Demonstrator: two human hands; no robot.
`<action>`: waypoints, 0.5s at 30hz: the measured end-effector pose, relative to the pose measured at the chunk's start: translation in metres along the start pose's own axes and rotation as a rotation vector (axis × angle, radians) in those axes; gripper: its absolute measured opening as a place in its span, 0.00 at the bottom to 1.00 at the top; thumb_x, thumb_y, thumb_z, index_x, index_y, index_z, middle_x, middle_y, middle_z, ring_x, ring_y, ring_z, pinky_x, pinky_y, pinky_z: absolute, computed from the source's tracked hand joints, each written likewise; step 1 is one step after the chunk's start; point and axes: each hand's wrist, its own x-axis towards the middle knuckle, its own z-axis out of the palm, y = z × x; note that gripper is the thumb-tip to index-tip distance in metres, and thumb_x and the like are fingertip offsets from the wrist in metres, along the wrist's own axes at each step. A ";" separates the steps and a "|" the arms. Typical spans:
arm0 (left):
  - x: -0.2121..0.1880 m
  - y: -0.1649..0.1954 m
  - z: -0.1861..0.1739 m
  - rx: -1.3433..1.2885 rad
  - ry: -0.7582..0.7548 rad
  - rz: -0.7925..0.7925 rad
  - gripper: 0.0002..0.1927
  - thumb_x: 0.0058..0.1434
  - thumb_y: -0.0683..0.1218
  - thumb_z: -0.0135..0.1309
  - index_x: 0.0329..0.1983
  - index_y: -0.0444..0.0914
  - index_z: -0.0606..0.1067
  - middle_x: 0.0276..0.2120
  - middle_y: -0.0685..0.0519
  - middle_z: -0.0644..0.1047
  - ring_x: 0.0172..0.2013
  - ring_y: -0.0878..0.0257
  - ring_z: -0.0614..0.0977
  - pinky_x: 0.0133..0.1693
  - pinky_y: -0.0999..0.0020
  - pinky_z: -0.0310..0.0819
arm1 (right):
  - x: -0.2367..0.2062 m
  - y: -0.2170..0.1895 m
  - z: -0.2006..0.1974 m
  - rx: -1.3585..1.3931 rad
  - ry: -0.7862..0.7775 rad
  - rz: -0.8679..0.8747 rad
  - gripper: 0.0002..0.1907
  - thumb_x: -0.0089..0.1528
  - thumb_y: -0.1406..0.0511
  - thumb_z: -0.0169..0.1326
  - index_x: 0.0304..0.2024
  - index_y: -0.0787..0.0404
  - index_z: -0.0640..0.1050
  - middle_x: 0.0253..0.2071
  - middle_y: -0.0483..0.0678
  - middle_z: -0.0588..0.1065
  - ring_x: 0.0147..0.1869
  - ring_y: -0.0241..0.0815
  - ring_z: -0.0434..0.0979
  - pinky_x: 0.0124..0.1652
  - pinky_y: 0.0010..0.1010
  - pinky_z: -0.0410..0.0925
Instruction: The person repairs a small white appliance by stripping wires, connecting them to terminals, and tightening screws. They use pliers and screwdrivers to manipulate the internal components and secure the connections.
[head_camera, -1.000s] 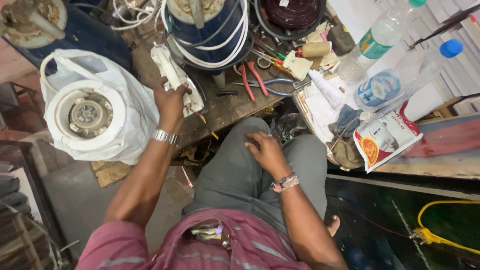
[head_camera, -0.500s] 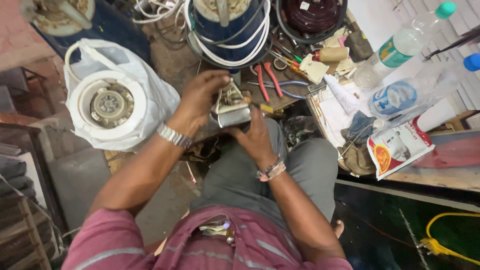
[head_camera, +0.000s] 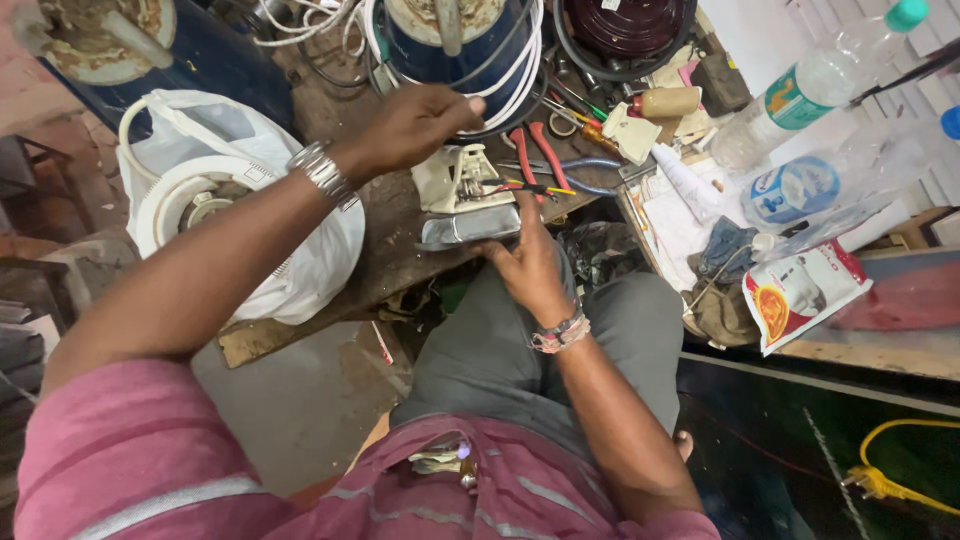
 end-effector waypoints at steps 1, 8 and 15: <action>0.007 -0.006 0.007 -0.195 -0.093 -0.004 0.33 0.70 0.69 0.44 0.31 0.38 0.80 0.21 0.57 0.71 0.23 0.68 0.69 0.29 0.65 0.64 | 0.002 -0.001 -0.001 0.001 -0.006 -0.053 0.41 0.56 0.72 0.64 0.69 0.61 0.62 0.56 0.56 0.77 0.40 0.46 0.75 0.40 0.32 0.69; 0.017 -0.039 0.027 -0.278 -0.292 -0.068 0.38 0.62 0.76 0.39 0.18 0.40 0.75 0.13 0.57 0.70 0.16 0.70 0.75 0.20 0.69 0.69 | 0.004 -0.015 -0.003 -0.054 -0.131 0.128 0.38 0.57 0.67 0.65 0.68 0.58 0.66 0.52 0.52 0.79 0.39 0.48 0.79 0.35 0.38 0.69; 0.015 -0.043 0.000 -0.089 -0.289 -0.018 0.43 0.63 0.75 0.42 0.10 0.36 0.67 0.10 0.56 0.61 0.14 0.66 0.63 0.19 0.60 0.54 | 0.020 -0.010 0.012 0.037 -0.149 -0.245 0.33 0.61 0.70 0.57 0.69 0.63 0.66 0.63 0.59 0.72 0.68 0.57 0.74 0.63 0.39 0.66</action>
